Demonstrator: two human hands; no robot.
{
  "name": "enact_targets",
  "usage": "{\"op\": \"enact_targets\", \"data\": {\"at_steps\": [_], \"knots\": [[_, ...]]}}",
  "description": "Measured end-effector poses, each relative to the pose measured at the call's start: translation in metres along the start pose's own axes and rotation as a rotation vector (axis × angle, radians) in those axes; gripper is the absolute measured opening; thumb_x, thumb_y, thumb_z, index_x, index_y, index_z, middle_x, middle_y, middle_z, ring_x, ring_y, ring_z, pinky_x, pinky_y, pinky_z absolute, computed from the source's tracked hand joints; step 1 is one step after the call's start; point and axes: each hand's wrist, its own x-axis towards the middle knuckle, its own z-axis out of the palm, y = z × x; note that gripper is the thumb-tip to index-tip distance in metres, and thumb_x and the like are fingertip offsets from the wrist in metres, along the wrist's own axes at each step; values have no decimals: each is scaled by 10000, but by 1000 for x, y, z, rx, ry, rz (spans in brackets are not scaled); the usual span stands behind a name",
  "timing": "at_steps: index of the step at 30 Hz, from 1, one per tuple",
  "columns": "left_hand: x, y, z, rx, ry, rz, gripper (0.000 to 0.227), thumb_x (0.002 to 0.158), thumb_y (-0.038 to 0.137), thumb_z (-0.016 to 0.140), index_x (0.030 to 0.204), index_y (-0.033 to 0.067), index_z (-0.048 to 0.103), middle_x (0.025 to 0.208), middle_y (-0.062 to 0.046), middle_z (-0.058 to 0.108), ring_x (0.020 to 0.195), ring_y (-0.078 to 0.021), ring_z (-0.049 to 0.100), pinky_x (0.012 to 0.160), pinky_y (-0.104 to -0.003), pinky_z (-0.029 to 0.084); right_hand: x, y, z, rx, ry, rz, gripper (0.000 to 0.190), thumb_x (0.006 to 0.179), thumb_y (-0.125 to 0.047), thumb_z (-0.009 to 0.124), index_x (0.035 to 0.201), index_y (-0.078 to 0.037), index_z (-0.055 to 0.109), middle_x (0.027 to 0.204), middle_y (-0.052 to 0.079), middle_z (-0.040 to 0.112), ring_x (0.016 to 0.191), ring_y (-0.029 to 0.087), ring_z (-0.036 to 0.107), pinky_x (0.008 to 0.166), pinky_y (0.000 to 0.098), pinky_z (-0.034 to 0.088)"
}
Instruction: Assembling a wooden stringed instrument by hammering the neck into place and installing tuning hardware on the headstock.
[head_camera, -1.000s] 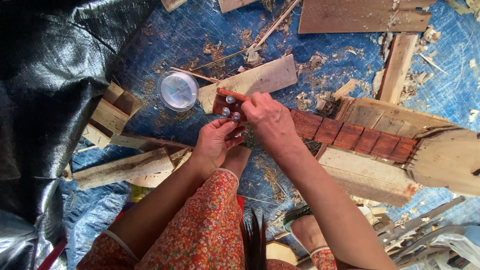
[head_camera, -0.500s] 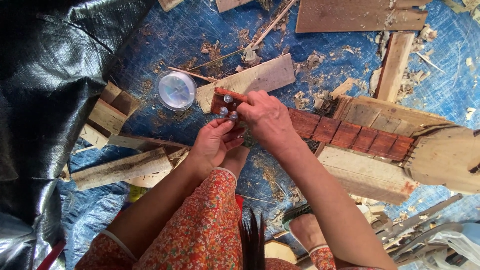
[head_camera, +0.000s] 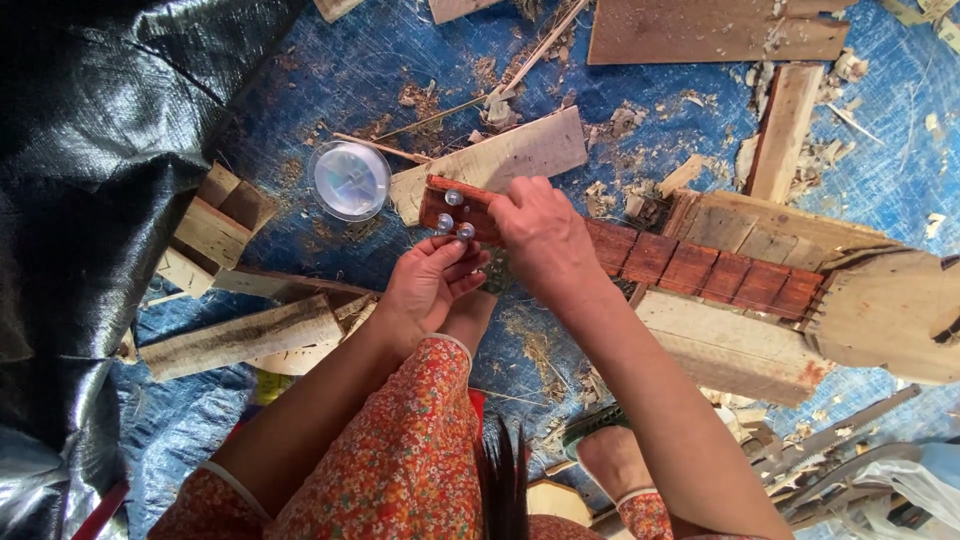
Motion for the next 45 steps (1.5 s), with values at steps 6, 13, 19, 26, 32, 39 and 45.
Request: {"op": "enact_targets", "data": {"at_steps": [6, 13, 19, 26, 32, 39, 45], "knots": [[-1, 0, 0, 1, -1, 3, 126, 907, 88, 752, 1003, 91, 670, 977, -165, 788, 892, -324, 783, 742, -447, 666, 8, -1, 6, -203, 72, -59, 142, 955, -191, 669, 833, -168, 598, 800, -18, 426, 783, 209, 529, 619, 334, 442], [-1, 0, 0, 38, 10, 4, 132, 906, 90, 749, 1017, 87, 678, 986, -159, 788, 903, -320, 782, 740, -448, 664, 13, -12, 0, -241, 93, -132, 102, 882, -123, 639, 794, -138, 589, 800, 22, 444, 793, 237, 515, 605, 348, 403], [0, 0, 0, 42, 11, 17, 138, 903, 88, 751, 1021, 78, 681, 997, -163, 786, 907, -334, 780, 748, -467, 662, 11, -12, 0, -114, 98, -131, 116, 869, -126, 618, 771, -124, 556, 801, 35, 456, 798, 261, 533, 630, 365, 424], [6, -7, -5, -19, 49, 39, 169, 882, 60, 772, 1027, 61, 686, 1010, -179, 778, 935, -349, 773, 821, -495, 649, 9, -4, 6, -19, 63, -116, 137, 901, -97, 587, 782, -161, 561, 795, 3, 441, 773, 231, 524, 640, 342, 429], [2, -4, 0, -21, 50, 49, 141, 881, 45, 762, 1003, 59, 693, 997, -160, 779, 936, -335, 775, 823, -489, 653, 11, -11, -8, -43, 11, -140, 83, 913, -95, 612, 924, -177, 602, 861, 9, 524, 851, 207, 566, 685, 316, 468], [-1, 2, 5, -45, 62, 2, 149, 889, 60, 772, 1015, 55, 694, 986, -159, 783, 928, -329, 777, 796, -456, 661, -2, -12, -70, 1673, 13, 997, 259, 885, -200, 692, 982, 25, 608, 901, 124, 633, 787, 191, 619, 739, 298, 515], [0, 2, 1, -46, 37, -42, 128, 894, 79, 768, 1002, 82, 700, 970, -142, 789, 924, -312, 781, 766, -442, 666, -91, -16, -27, 764, 296, 607, 193, 1005, 0, 581, 1102, -112, 705, 745, 85, 704, 682, 229, 671, 683, 321, 543]]}}
